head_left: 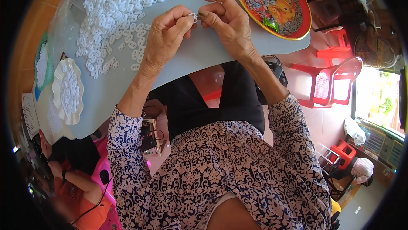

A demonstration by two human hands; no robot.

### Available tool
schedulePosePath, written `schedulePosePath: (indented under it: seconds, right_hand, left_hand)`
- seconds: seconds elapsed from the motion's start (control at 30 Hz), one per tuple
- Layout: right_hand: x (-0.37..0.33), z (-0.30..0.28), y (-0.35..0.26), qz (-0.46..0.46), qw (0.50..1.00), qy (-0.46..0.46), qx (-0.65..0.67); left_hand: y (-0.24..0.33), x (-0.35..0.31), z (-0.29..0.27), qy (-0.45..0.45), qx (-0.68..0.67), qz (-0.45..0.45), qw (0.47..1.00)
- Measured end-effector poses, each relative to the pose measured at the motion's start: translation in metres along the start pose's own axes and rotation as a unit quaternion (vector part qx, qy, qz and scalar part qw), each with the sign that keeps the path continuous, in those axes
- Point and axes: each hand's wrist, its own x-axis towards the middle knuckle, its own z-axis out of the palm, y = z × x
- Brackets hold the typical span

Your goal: Manually inspecting and sorting small white plastic components at a table.

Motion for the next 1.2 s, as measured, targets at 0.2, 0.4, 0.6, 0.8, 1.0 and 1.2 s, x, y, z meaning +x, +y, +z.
schedulePosePath:
  seconds: [0.2,0.4,0.6,0.8,1.0,1.2]
  right_hand:
    - [-0.001,0.001,0.001,-0.005,1.000,-0.008,0.007]
    - [-0.001,0.001,0.004,-0.005,1.000,0.007,0.003]
    - [-0.001,0.002,0.003,-0.009,1.000,0.002,0.013]
    - [-0.002,0.003,0.001,-0.026,0.999,0.022,-0.024]
    - [-0.004,0.003,0.006,-0.072,0.993,0.030,-0.083]
    - [-0.004,0.010,0.010,-0.081,0.992,0.046,-0.083]
  left_hand:
    - [-0.001,-0.001,0.001,0.008,-0.005,0.003,1.000]
    - [-0.002,-0.001,-0.001,0.003,0.001,0.004,1.000]
    - [-0.001,-0.001,0.000,0.000,-0.002,0.011,1.000]
    - [-0.004,-0.002,0.000,-0.008,0.010,0.023,1.000]
    - [-0.006,-0.003,0.000,-0.027,0.010,0.033,0.999]
    - [-0.016,0.001,-0.006,-0.048,-0.035,0.041,0.997]
